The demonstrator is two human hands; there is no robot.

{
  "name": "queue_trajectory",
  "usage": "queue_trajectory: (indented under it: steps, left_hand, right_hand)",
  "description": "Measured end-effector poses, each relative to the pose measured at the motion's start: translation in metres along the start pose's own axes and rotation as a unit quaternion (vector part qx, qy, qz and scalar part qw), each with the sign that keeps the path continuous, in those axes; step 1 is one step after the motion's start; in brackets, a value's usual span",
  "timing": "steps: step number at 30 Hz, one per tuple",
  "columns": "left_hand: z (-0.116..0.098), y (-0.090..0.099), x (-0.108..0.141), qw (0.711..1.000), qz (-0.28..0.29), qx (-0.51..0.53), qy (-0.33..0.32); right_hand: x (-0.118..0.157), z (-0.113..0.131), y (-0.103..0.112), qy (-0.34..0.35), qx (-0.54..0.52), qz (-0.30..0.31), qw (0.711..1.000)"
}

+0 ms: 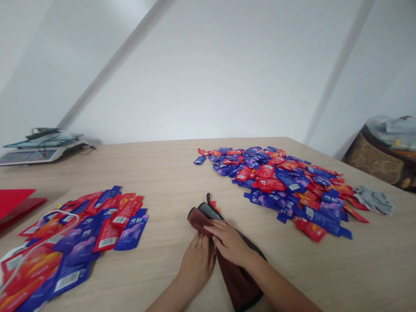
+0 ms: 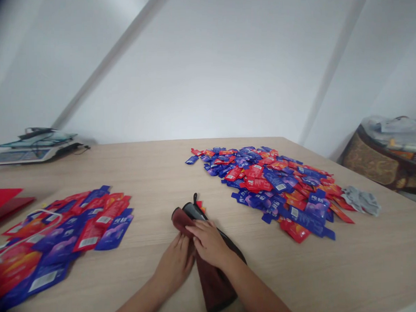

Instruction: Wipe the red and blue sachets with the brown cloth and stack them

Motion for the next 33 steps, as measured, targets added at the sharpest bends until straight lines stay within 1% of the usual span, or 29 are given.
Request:
queue_trajectory:
  steps: [3,6,8,10,12,14,16,18,20,22,23,25,26,27,28,30,31,33]
  left_hand:
    - [0.004,-0.012,0.000,1.000,0.014,-0.004,-0.017]
    - [0.008,-0.016,0.000,0.999,0.027,-0.025,-0.017]
    - [0.009,-0.016,-0.001,0.998,0.031,-0.043,-0.015]
    - [0.008,-0.016,-0.003,0.998,0.031,-0.053,-0.017]
    - [0.007,-0.016,-0.003,0.998,0.026,-0.055,-0.018]
    - [0.006,-0.016,-0.003,0.998,0.021,-0.055,-0.012]
    - [0.006,-0.016,-0.002,0.999,0.015,-0.051,-0.003]
    - [0.006,-0.015,-0.001,0.999,0.012,-0.044,0.002]
    - [0.006,-0.012,0.001,0.999,0.014,-0.039,0.000]
    - [0.006,-0.009,0.001,0.999,0.019,-0.035,-0.009]
    - [0.006,-0.008,0.001,0.999,0.020,-0.033,-0.014]
    - [0.005,-0.007,0.001,0.999,0.022,-0.028,-0.023]
    - [0.005,-0.007,0.000,0.999,0.024,-0.028,-0.023]
    - [0.005,-0.008,0.000,0.999,0.027,-0.028,-0.020]
    - [0.005,-0.009,0.000,0.999,0.029,-0.030,-0.016]
    - [0.004,-0.012,-0.001,0.999,0.032,-0.034,-0.015]
    - [0.004,-0.013,-0.001,0.999,0.030,-0.037,-0.018]
    - [0.004,-0.013,-0.001,0.998,0.026,-0.043,-0.028]
  right_hand:
    - [-0.001,0.000,-0.005,-0.024,0.040,0.041,0.998]
    - [-0.004,-0.006,-0.007,-0.032,0.060,0.060,0.996]
    - [-0.013,-0.012,-0.008,-0.031,0.072,0.065,0.995]
    - [-0.028,-0.021,-0.008,-0.028,0.083,0.066,0.994]
    - [-0.047,-0.033,-0.008,-0.038,0.093,0.060,0.993]
    - [-0.064,-0.049,-0.006,-0.074,0.106,0.048,0.990]
    - [-0.075,-0.064,-0.002,-0.114,0.118,0.022,0.986]
    - [-0.079,-0.076,0.004,-0.143,0.124,-0.011,0.982]
    - [-0.075,-0.083,0.009,-0.162,0.126,-0.041,0.978]
    - [-0.062,-0.081,0.013,-0.174,0.115,-0.079,0.975]
    - [-0.054,-0.076,0.013,-0.166,0.101,-0.097,0.976]
    - [-0.035,-0.059,0.009,-0.110,0.062,-0.102,0.987]
    - [-0.027,-0.047,0.004,-0.060,0.046,-0.075,0.994]
    - [-0.019,-0.035,-0.003,-0.011,0.045,-0.027,0.999]
    - [-0.014,-0.026,-0.008,0.017,0.050,0.005,0.999]
    - [-0.012,-0.019,-0.012,0.012,0.061,0.026,0.998]
    - [-0.016,-0.020,-0.012,-0.004,0.070,0.025,0.997]
    - [-0.030,-0.029,-0.008,-0.049,0.090,0.014,0.995]
Point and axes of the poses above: each hand's wrist, its own x-axis away from the middle knuckle, its own y-axis out of the back of the hand, z = x × y, the point moved 4 cm from there along -x, towards the middle knuckle, and after that the axes turned 3 degrees about -y, right-handed, at the moved point
